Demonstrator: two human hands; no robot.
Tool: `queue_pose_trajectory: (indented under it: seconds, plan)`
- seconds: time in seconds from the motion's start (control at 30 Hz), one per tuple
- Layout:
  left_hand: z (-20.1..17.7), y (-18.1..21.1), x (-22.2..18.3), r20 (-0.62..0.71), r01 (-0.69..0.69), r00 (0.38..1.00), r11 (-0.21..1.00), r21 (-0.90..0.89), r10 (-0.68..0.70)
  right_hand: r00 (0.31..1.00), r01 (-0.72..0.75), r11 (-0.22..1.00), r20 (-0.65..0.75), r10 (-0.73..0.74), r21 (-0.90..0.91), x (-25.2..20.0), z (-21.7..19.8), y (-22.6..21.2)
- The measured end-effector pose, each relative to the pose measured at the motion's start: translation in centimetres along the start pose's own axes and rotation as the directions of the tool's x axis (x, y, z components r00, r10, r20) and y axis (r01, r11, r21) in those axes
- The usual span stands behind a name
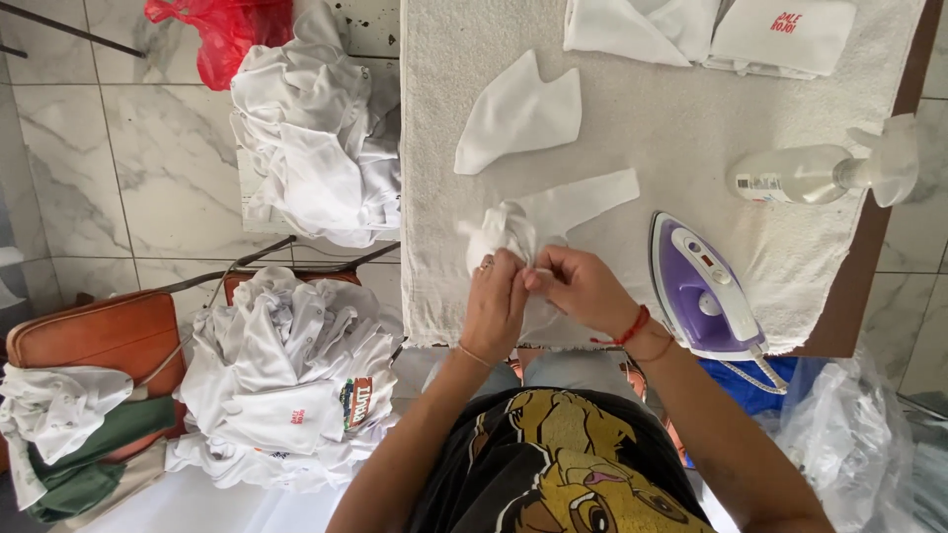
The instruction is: The person irons white baby onesies using a steam iron and then folds them neatly on a table.
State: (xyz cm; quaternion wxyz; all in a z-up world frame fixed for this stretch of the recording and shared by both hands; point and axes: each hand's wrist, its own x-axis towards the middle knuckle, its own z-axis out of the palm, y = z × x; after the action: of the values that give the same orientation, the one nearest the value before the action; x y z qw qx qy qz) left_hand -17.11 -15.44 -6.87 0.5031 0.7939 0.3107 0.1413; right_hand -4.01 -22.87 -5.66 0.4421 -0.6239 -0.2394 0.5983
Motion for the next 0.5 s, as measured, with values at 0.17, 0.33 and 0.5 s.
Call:
queue_pose_trajectory:
  seconds: [0.17,0.33,0.5]
  plan:
    - [-1.6,4.0,-2.2,0.041,0.036,0.999,0.961,-0.275,-0.026,0.995,-0.009,0.999,0.102,0.013,-0.042,-3.6,0.5,-3.3]
    - [-3.2,6.4,-3.0,0.039,-0.028,0.998,0.923,-0.384,0.047,0.964,0.09,0.985,0.234,-0.124,0.15,-5.2,1.1,-3.0]
    - [-3.7,6.9,-2.7,0.017,-0.083,0.995,0.882,-0.463,0.102,0.949,0.213,0.945,0.176,-0.26,0.247,-5.3,1.8,-2.6]
